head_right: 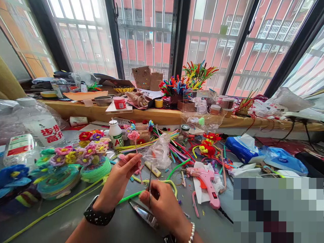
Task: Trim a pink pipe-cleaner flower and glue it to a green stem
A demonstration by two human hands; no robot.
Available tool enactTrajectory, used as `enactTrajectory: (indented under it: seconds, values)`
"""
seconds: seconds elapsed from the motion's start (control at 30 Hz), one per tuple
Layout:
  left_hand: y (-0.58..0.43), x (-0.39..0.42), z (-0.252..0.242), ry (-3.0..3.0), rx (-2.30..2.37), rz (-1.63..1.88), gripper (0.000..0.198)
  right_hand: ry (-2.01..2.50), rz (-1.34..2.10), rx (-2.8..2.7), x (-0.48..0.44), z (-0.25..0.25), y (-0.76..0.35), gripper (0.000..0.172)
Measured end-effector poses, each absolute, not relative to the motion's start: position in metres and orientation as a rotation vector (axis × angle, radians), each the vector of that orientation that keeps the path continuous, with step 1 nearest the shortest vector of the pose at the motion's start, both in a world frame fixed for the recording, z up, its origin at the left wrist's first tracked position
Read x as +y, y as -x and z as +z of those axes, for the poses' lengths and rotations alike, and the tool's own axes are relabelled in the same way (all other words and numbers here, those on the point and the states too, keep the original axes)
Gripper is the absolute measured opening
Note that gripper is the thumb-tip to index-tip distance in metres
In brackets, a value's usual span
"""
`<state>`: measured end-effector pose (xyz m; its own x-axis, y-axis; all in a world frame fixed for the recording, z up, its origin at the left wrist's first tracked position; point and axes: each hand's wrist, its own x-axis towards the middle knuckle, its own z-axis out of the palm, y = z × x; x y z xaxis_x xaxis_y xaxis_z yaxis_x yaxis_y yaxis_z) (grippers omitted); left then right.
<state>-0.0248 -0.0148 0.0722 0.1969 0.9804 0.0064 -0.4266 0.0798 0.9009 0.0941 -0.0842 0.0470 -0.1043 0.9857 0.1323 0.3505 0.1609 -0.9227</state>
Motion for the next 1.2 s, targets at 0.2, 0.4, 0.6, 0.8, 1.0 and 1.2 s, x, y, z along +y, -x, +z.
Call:
enactTrajectory:
  seconds: [0.2,0.4,0.6,0.8,1.0,1.2]
  values:
    - [0.0219,-0.0175,0.0691,-1.184,0.765,1.073,0.012,1.2,1.129,-1.237,-0.0834,0.0536,-0.0981,0.027]
    - [0.0179,-0.0176,0.0672,-1.276,0.76,1.007,0.015,1.114,1.206,-1.181,-0.0821,0.0498,-0.0991,0.02]
    - [0.0202,-0.0168,0.0692,-1.255,0.778,1.054,0.014,1.127,1.218,-1.158,-0.0817,0.0521,-0.0992,0.022]
    - [0.0214,-0.0158,0.0655,-1.191,0.789,1.146,0.013,1.162,1.24,-1.092,-0.0817,0.0495,-0.1001,0.024]
    - [0.0229,-0.0131,0.0657,-1.101,0.816,1.27,0.017,1.167,1.234,-1.033,-0.0809,0.0455,-0.1011,0.02]
    - [0.0215,-0.0153,0.0665,-1.131,0.78,1.237,0.012,1.121,1.34,-1.023,-0.0805,0.047,-0.0994,0.023]
